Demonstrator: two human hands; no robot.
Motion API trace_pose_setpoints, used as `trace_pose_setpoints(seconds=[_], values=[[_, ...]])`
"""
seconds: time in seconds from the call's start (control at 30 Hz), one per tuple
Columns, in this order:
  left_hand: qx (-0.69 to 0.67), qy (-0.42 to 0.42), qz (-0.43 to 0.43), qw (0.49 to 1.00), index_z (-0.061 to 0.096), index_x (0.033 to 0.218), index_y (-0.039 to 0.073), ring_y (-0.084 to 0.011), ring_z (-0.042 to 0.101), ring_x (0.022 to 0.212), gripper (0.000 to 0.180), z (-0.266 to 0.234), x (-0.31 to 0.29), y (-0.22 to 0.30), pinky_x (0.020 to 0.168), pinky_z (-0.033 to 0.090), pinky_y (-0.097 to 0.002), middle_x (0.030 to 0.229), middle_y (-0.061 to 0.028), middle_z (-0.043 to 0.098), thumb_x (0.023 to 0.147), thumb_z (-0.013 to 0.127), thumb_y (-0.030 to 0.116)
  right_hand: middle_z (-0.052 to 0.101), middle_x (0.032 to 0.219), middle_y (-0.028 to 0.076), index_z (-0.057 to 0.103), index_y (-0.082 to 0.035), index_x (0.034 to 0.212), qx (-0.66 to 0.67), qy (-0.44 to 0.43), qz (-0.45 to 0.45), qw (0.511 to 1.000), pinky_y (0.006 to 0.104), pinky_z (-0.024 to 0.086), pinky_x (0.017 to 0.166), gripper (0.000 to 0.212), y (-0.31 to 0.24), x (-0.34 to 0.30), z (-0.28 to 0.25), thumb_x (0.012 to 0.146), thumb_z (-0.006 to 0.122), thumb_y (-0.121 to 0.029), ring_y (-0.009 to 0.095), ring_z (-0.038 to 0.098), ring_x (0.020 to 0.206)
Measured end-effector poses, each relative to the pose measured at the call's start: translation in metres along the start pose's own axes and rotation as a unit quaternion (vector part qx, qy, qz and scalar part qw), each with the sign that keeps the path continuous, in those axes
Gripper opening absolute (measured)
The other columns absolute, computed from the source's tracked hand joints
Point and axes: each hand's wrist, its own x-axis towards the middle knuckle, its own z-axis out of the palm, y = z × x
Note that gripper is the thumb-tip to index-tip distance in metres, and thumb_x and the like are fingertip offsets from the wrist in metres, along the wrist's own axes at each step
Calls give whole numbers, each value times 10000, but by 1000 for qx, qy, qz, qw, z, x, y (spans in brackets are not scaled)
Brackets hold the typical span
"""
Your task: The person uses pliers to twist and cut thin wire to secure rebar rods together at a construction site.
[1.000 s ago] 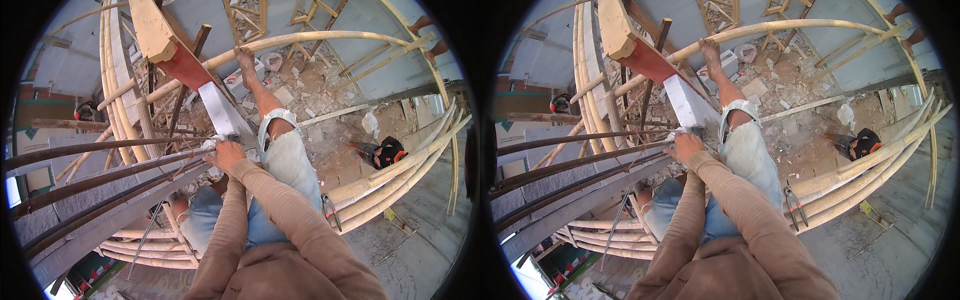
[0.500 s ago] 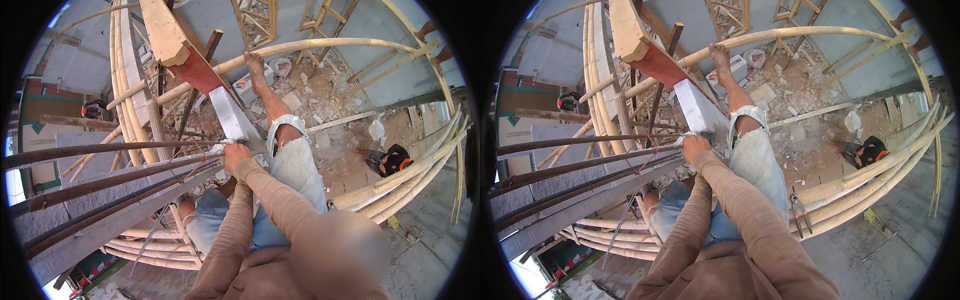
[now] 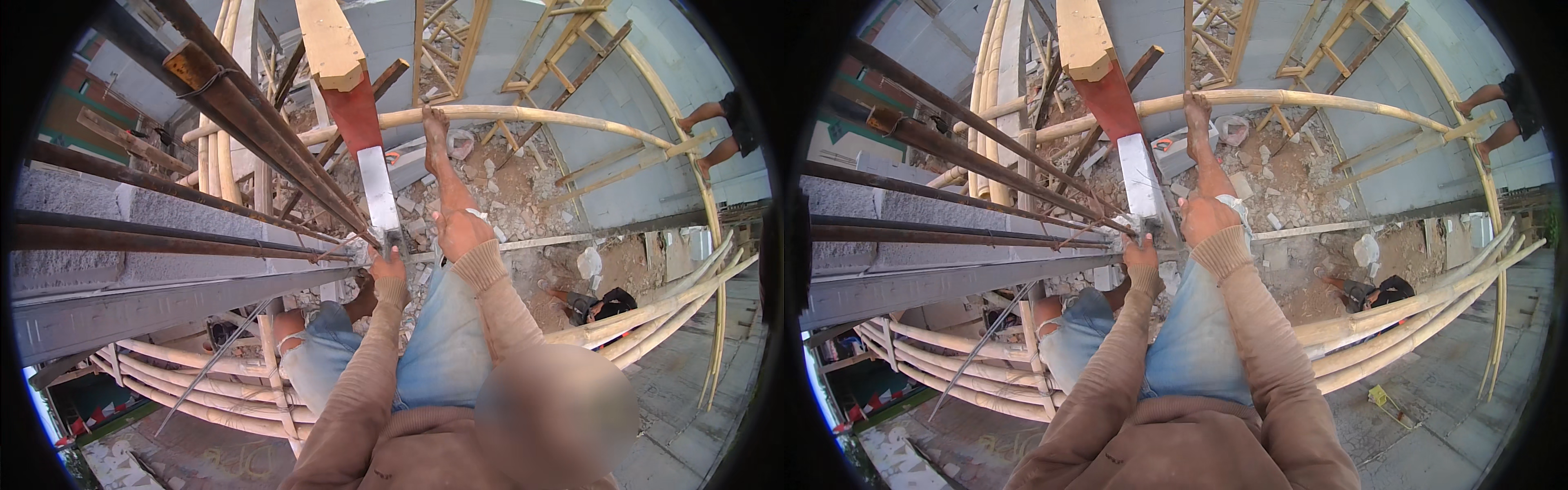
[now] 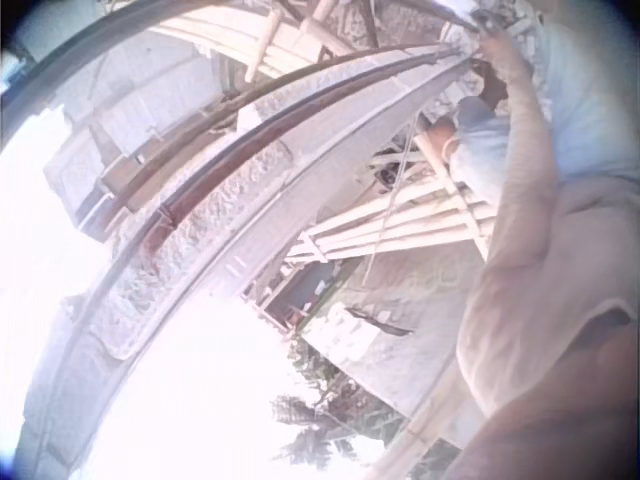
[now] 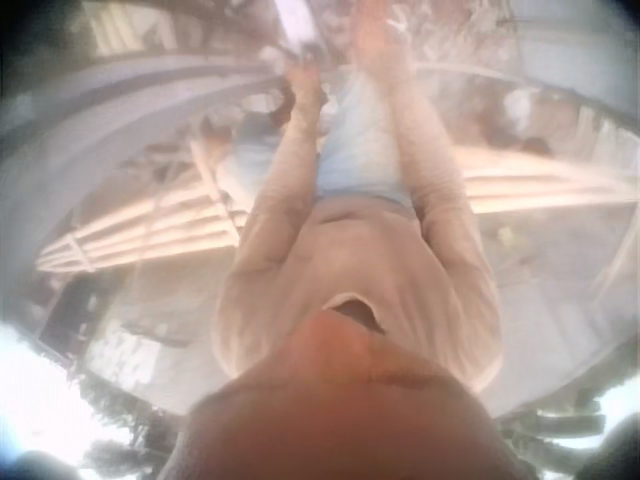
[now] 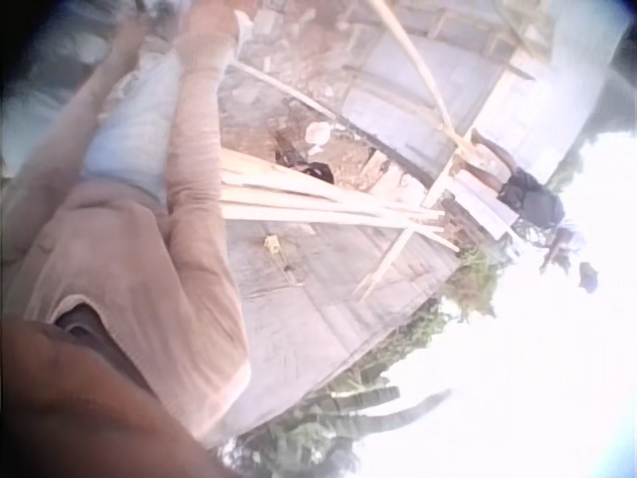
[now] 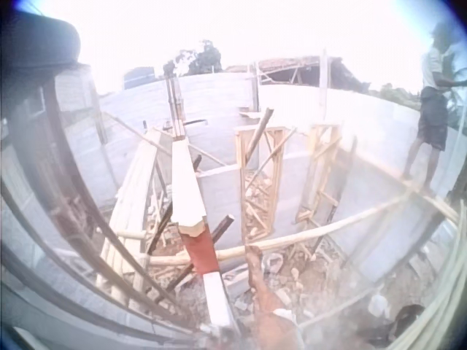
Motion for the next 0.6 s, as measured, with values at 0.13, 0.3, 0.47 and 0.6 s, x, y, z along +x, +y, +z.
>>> trace_pose_setpoints(seconds=[0.13,0.3,0.47,0.6], values=[[-187,-5,64,980,388,1431,-30,-377,605,1155,616,18,37,-63,964,476,-414,1258,-298,597,886,648,93,684,804,214,680,-15,973,-54,-7,-82,995,505,537,695,346,-1,6,20,987,491,-304,397,685,794],[-313,-85,28,945,398,1399,23,-255,595,1143,593,18,54,-86,943,476,-353,1294,-179,603,847,601,-44,697,845,206,705,-12,913,-103,-4,-97,990,485,544,749,320,1,39,91,953,554,-291,379,685,876],[-502,-76,-17,861,350,1438,57,-175,566,1058,616,8,53,-86,891,454,-291,1272,-124,591,856,526,-36,708,903,182,737,-60,978,-31,-113,-142,983,474,532,790,305,-9,62,101,926,608,-331,355,678,918],[-440,-49,19,896,336,1479,60,-158,561,999,623,7,44,-65,890,436,-281,1209,-118,605,874,486,47,713,843,152,761,-113,977,62,-180,-130,973,463,514,769,277,6,87,117,905,647,-355,336,678,827]])
